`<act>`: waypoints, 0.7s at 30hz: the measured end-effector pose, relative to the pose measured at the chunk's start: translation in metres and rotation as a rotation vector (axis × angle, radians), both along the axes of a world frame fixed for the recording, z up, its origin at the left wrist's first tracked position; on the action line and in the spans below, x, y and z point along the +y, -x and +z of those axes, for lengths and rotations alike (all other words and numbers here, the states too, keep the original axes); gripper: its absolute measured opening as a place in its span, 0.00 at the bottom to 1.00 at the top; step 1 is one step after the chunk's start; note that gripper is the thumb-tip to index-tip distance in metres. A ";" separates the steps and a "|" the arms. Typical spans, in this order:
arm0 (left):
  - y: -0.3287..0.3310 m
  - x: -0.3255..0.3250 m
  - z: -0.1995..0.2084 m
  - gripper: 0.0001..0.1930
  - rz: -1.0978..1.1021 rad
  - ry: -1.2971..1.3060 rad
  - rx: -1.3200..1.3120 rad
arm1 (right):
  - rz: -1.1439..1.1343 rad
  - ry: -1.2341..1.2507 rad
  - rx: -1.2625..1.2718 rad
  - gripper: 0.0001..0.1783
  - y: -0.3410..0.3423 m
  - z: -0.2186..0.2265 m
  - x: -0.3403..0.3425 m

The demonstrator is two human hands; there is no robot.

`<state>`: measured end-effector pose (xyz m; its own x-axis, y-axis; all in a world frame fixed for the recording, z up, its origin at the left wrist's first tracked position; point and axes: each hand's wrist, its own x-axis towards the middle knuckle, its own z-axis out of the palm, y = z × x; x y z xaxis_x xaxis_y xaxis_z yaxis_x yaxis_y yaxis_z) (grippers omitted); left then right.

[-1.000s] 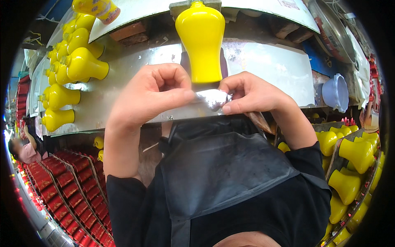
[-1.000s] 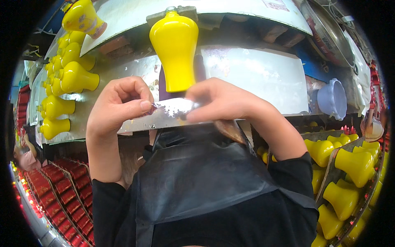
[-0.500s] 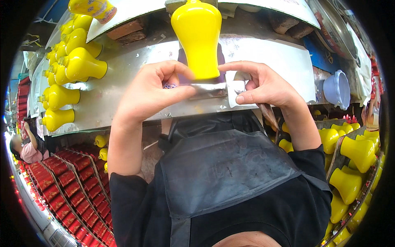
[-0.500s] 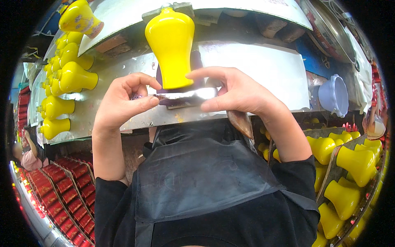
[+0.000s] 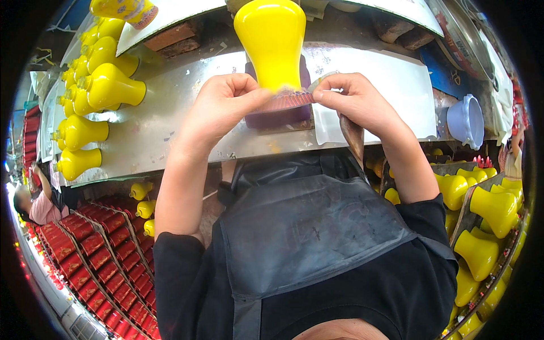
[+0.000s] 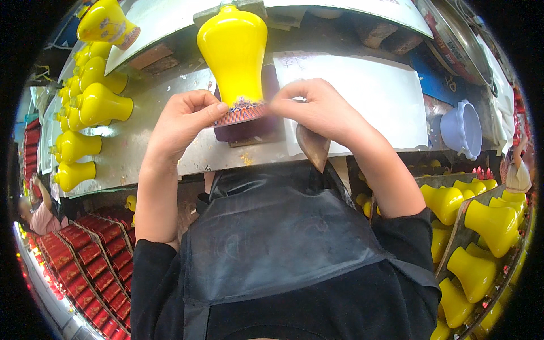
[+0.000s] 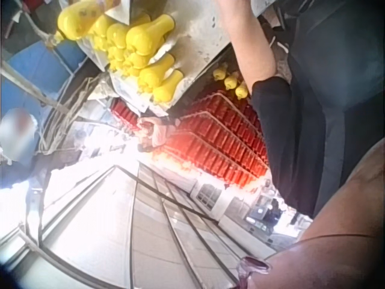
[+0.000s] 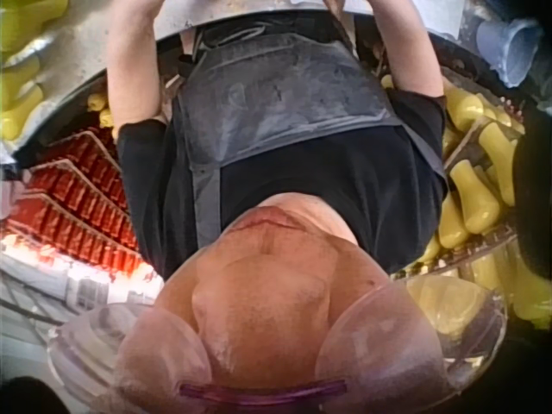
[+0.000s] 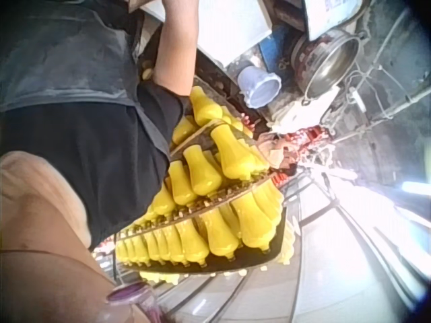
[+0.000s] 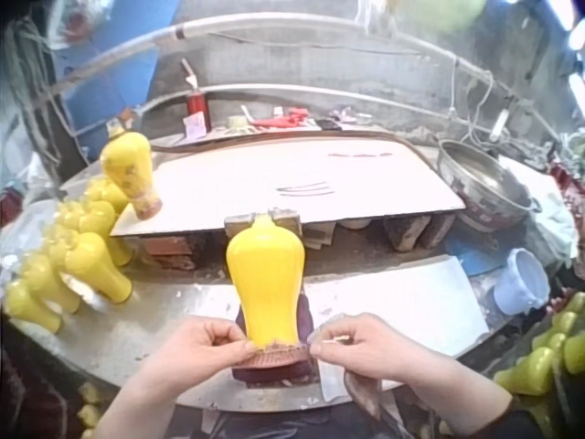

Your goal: The person handles yellow plastic objects, wipes a metal work surface, and applies printed labels to the base of each object. They peel labels from a sheet, position them on the object, and smooth them down by hand.

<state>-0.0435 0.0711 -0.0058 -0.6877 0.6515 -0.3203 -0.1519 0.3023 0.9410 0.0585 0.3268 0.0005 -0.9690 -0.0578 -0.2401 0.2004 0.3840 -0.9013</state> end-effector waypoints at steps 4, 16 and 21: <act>0.006 0.000 -0.007 0.09 0.015 0.029 0.059 | -0.032 -0.090 -0.052 0.13 0.003 -0.005 0.000; 0.003 0.003 -0.016 0.12 0.081 0.060 0.222 | -0.067 -0.056 -0.124 0.13 0.009 -0.015 0.000; 0.001 0.001 -0.015 0.12 0.075 0.104 0.311 | -0.009 -0.305 0.070 0.18 0.010 -0.023 0.005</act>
